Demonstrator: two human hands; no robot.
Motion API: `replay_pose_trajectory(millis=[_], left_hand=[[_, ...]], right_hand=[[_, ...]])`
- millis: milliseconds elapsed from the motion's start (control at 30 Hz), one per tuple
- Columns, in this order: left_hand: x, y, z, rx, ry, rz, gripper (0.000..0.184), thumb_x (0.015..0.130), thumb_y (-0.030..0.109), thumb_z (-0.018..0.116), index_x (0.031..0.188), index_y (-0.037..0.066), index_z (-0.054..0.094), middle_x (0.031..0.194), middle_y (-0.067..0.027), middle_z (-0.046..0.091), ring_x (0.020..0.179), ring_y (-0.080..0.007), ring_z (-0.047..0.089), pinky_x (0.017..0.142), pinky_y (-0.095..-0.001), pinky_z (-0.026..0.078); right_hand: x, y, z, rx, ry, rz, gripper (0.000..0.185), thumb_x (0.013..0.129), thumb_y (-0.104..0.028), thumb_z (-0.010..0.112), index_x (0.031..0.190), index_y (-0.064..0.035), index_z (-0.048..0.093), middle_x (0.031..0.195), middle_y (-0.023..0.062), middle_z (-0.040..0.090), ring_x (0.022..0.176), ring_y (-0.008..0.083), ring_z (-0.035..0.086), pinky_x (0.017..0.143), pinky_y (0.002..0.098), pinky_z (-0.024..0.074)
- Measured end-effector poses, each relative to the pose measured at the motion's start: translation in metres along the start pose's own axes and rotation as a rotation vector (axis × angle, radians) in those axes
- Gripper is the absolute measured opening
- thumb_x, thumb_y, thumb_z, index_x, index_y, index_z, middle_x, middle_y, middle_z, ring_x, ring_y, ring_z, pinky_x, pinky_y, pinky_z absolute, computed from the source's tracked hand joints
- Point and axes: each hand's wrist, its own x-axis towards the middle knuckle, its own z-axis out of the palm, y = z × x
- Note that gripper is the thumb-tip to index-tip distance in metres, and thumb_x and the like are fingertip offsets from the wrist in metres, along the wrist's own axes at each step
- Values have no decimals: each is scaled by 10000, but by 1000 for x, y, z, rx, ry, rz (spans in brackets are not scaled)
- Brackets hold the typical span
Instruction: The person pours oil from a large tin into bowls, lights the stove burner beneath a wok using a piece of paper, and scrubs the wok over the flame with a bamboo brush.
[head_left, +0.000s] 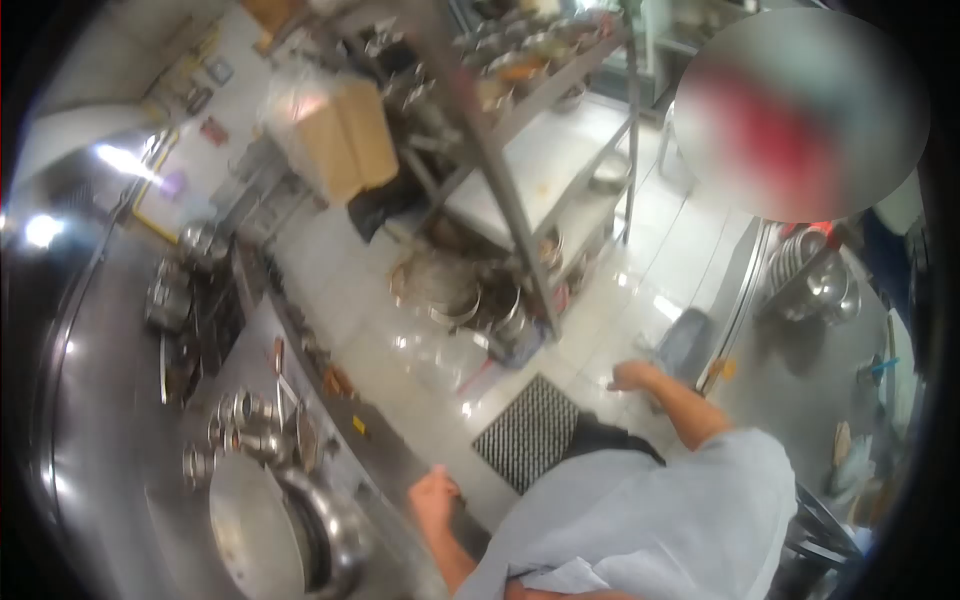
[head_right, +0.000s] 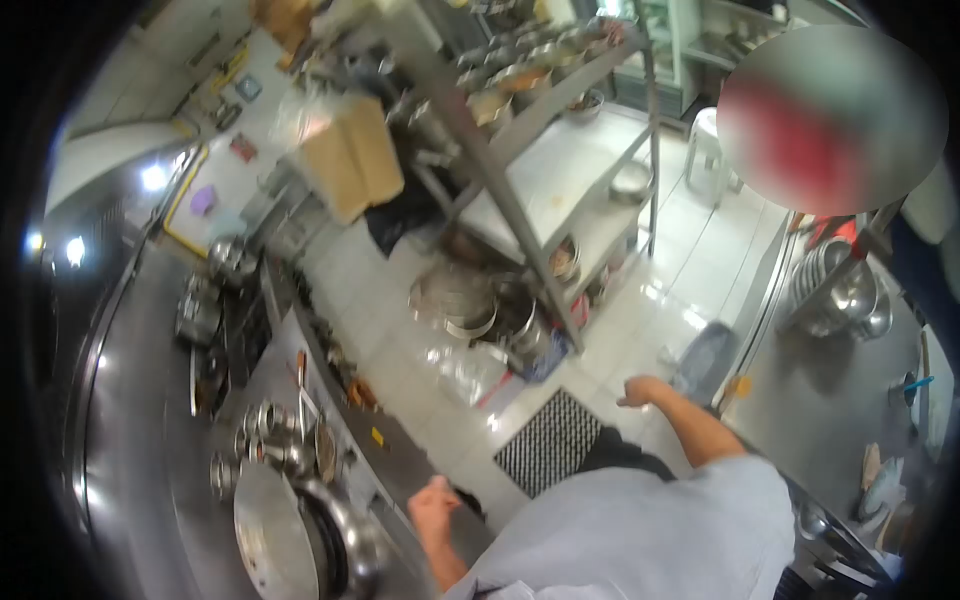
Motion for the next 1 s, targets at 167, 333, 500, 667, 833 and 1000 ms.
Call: replay_pose_trajectory(millis=[167, 333, 500, 667, 833, 1000], left_hand=[[90, 72, 166, 154, -643, 211, 330, 909, 292, 640, 786, -12, 674, 676, -90, 672, 636, -158, 629, 670, -292, 501], [161, 124, 278, 85, -962, 698, 512, 851, 169, 669, 1328, 65, 516, 1329, -161, 534, 1066, -223, 598, 865, -331, 494], [188, 203, 401, 406, -1328, 610, 674, 847, 227, 673, 1443, 110, 382, 1452, -178, 416, 1212, -305, 529, 985, -379, 452], [212, 248, 533, 591, -1597, 627, 596, 877, 325, 649, 1381, 68, 462, 1339, -193, 537, 1204, -306, 552, 992, -377, 443], [262, 263, 660, 922, -1707, 836, 617, 883, 465, 612, 1333, 54, 515, 1269, -183, 593, 1133, -323, 596, 963, -381, 460], [309, 315, 789, 890, -1799, 798, 624, 885, 485, 607, 1328, 56, 520, 1279, -181, 588, 1179, -332, 567, 979, -389, 452]], right_hand=[[-66, 94, -63, 306, 358, 243, 425, 807, -431, 633, 922, -29, 707, 944, 214, 687, 905, 382, 649, 814, 450, 506], [-127, 109, -88, 325, 572, 494, 375, 811, -331, 675, 1029, -26, 656, 994, 187, 685, 940, 353, 651, 837, 431, 506], [-132, 72, -77, 796, 871, 499, 335, 847, -268, 653, 1053, -5, 634, 950, 190, 679, 890, 332, 658, 794, 399, 511], [-121, 77, -65, 1021, 1018, 783, 332, 842, -225, 649, 1086, -4, 615, 909, 193, 675, 884, 327, 657, 787, 397, 506], [-112, 105, -106, 1333, 960, 1161, 337, 850, -223, 636, 1084, 19, 611, 968, 187, 691, 804, 290, 695, 730, 372, 549], [-94, 136, -84, 1715, 803, 1278, 359, 848, -228, 650, 1093, 28, 592, 865, 169, 685, 649, 239, 700, 567, 339, 567]])
